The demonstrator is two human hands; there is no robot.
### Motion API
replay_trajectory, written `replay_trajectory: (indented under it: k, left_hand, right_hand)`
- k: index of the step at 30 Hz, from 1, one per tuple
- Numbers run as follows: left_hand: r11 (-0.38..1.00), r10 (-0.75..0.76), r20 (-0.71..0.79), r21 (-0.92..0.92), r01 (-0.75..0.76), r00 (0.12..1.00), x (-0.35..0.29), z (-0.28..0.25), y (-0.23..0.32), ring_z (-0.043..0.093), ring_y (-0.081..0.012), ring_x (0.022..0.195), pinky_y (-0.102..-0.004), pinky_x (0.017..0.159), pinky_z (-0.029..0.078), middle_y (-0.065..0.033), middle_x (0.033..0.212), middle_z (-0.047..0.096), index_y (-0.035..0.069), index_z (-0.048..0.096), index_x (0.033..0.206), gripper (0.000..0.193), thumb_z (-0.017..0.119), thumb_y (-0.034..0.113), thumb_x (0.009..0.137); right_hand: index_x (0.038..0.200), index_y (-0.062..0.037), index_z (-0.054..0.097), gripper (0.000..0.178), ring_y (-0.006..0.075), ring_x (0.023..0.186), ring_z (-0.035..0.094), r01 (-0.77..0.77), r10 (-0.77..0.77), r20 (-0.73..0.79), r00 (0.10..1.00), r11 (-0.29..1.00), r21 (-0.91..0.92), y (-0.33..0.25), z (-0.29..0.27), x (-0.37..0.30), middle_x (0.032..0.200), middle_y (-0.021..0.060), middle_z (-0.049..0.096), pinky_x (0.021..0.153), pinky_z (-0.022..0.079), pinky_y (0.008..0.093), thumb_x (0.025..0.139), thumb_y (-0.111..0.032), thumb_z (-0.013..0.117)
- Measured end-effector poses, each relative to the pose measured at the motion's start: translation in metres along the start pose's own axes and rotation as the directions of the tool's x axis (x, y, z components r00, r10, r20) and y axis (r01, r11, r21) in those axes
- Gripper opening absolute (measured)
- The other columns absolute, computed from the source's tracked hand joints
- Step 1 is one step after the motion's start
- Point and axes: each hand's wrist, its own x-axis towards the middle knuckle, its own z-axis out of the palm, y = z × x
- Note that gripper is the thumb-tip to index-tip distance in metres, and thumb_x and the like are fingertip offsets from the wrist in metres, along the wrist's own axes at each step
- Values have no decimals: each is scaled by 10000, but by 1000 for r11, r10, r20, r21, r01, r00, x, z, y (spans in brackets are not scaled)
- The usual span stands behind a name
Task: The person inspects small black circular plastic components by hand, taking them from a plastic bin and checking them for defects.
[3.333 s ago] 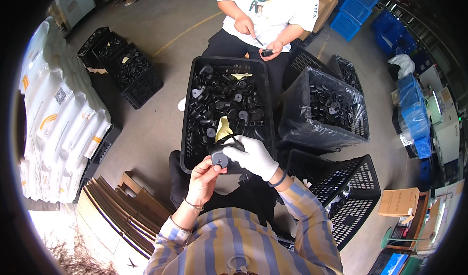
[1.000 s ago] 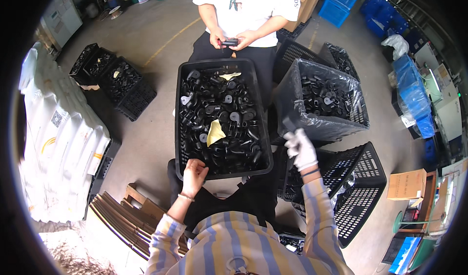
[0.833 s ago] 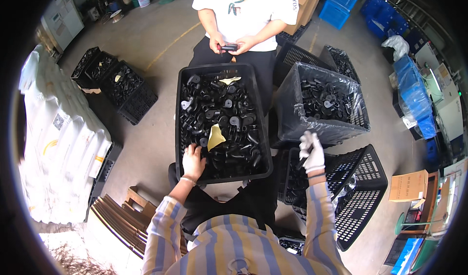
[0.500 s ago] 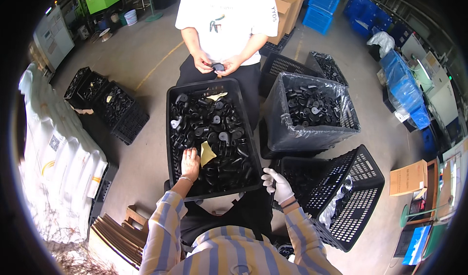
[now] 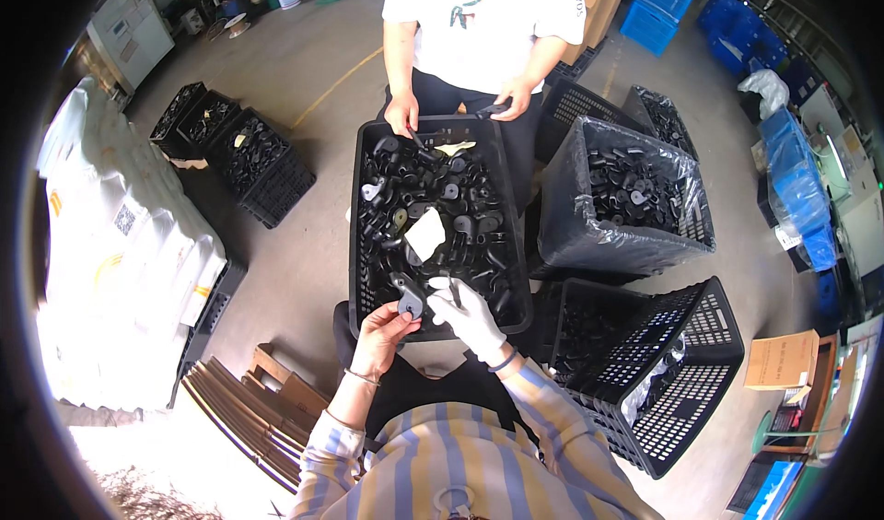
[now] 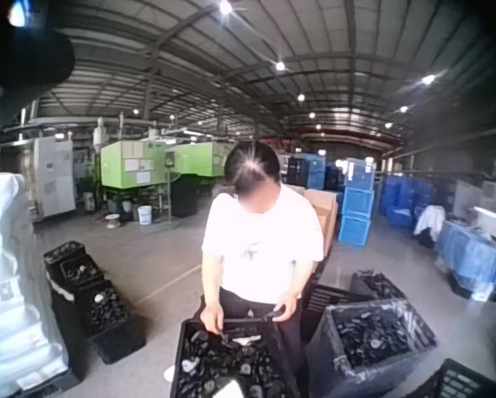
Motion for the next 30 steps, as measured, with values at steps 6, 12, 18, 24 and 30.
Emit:
replay_trajectory:
  k: [6, 12, 18, 24, 30]
  left_hand:
    - [871, 320, 206, 321, -373, 925, -17, 20, -8, 515, -99, 806, -214, 714, 436, -21, 920, 478, 3, 600, 936, 196, 588, -61, 751]
    - [930, 243, 191, 232, -284, 951, -27, 35, -2, 506, -86, 780, -208, 712, 432, -19, 912, 473, 8, 602, 947, 196, 587, -44, 759]
    - [973, 191, 202, 92, -213, 960, -27, 40, 5, 505, -85, 755, -202, 691, 427, -15, 912, 480, 11, 602, 935, 177, 584, -35, 766]
    - [852, 362, 250, 301, -428, 898, -30, 42, 9, 496, -75, 736, -197, 676, 417, -16, 900, 484, 18, 591, 948, 189, 584, -30, 766]
    - [824, 395, 239, 334, -457, 887, -28, 48, 7, 420, -73, 648, -193, 591, 360, -15, 799, 468, -4, 570, 845, 55, 549, 1, 794]
  right_hand:
    - [1035, -41, 535, 427, 274, 785, 603, 289, -395, -17, 918, 700, -653, -9, 25, -1, 879, 132, 611, 665, 471, 310, 732, -323, 641]
    - [799, -3, 587, 258, 118, 530, 523, 148, -208, -143, 968, 927, -345, -13, 11, 6, 620, 51, 568, 479, 391, 262, 841, -250, 527]
    - [874, -26, 596, 224, 8, 552, 410, -19, 34, -122, 992, 992, 126, -20, 8, -5, 652, -51, 509, 462, 321, 175, 879, -216, 477]
    - [993, -35, 565, 217, 7, 584, 431, 75, -77, -36, 996, 995, -61, -37, 5, -9, 734, -40, 525, 499, 358, 163, 870, -195, 486]
    - [994, -40, 541, 221, 59, 681, 502, 280, -266, 93, 959, 866, -413, -33, 11, 0, 788, 35, 581, 630, 431, 231, 798, -136, 568]
